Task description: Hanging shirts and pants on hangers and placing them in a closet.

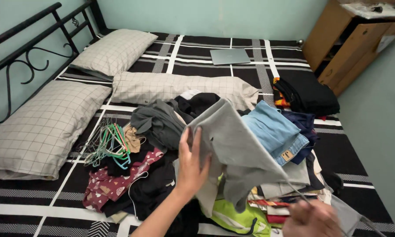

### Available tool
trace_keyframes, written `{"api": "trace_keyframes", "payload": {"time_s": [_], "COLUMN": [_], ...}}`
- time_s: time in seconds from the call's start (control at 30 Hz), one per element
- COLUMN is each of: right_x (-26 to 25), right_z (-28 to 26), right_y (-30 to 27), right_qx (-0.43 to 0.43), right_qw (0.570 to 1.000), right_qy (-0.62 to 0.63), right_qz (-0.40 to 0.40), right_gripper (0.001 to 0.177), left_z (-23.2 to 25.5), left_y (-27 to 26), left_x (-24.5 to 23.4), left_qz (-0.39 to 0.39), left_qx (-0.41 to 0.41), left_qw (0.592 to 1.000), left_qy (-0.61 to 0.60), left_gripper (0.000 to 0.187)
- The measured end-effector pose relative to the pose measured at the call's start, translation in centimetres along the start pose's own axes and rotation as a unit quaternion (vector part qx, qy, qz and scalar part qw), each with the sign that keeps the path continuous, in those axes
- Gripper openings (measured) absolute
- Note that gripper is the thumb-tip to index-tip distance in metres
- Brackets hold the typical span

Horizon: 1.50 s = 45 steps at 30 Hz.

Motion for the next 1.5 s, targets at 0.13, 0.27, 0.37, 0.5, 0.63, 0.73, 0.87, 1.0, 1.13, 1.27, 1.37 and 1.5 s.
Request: {"api": "trace_keyframes", "payload": {"time_s": [0.13,0.27,0.37,0.5,0.63,0.73,0.87,1.0,1.13,1.27,1.37,1.5], "right_x": [-4.0,-3.3,-0.2,-2.9,-8.5,-7.2,-4.4,0.2,3.8,6.3,8.6,11.8], "right_z": [-1.8,-3.2,-3.4,-0.3,3.0,1.1,0.4,2.0,3.1,2.4,2.3,1.3], "right_y": [2.2,2.6,2.7,1.9,2.3,5.3,2.6,1.1,-0.3,-0.2,-0.5,-1.9], "right_qx": [0.041,0.073,-0.018,0.094,0.167,0.197,0.181,0.119,0.194,0.192,0.16,0.042], "right_qw": [0.997,0.992,1.0,0.994,0.941,0.879,0.942,0.991,0.974,0.953,0.918,0.872], "right_qy": [0.039,0.072,-0.01,0.06,0.269,0.327,0.24,-0.016,-0.047,-0.118,-0.217,-0.317], "right_qz": [-0.043,-0.076,-0.018,0.001,-0.116,-0.285,-0.147,-0.054,-0.108,-0.201,-0.292,-0.37], "right_gripper": [0.037,0.046,0.045,0.036,0.051,0.051,0.042,0.024,0.019,0.022,0.023,0.013], "left_z": [1.2,0.8,0.0,-0.2,0.5,2.6,2.8,1.1,4.3,1.6,-0.5,-0.6], "left_y": [1.4,1.3,1.0,0.6,0.8,1.5,4.3,4.5,3.4,0.4,-2.7,-4.2], "left_x": [-2.3,-4.5,-5.8,-8.6,-11.8,-14.6,-16.3,-14.5,-11.7,-7.5,-4.7,-2.7], "left_qz": [0.069,0.063,0.056,0.09,0.134,0.166,0.188,0.126,-0.068,-0.116,-0.241,-0.296], "left_qx": [0.059,0.09,0.084,0.088,0.136,0.162,0.128,0.106,0.213,0.25,0.19,0.125], "left_qw": [0.994,0.99,0.992,0.991,0.981,0.969,0.966,0.986,0.974,0.956,0.951,0.947], "left_qy": [-0.065,-0.085,-0.075,-0.042,0.026,0.082,0.12,0.021,0.047,0.098,0.047,0.011], "left_gripper": [0.078,0.058,0.039,0.029,0.027,0.028,0.033,0.044,0.045,0.047,0.029,0.011]}}
Point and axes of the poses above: each hand's wrist, its own y-axis towards the middle knuckle, its own x-axis out of the palm, z = x × y, the point moved 1 cm from there along y, towards the middle knuckle, and after that the axes turned 4 degrees about x, right-handed, at the moved point
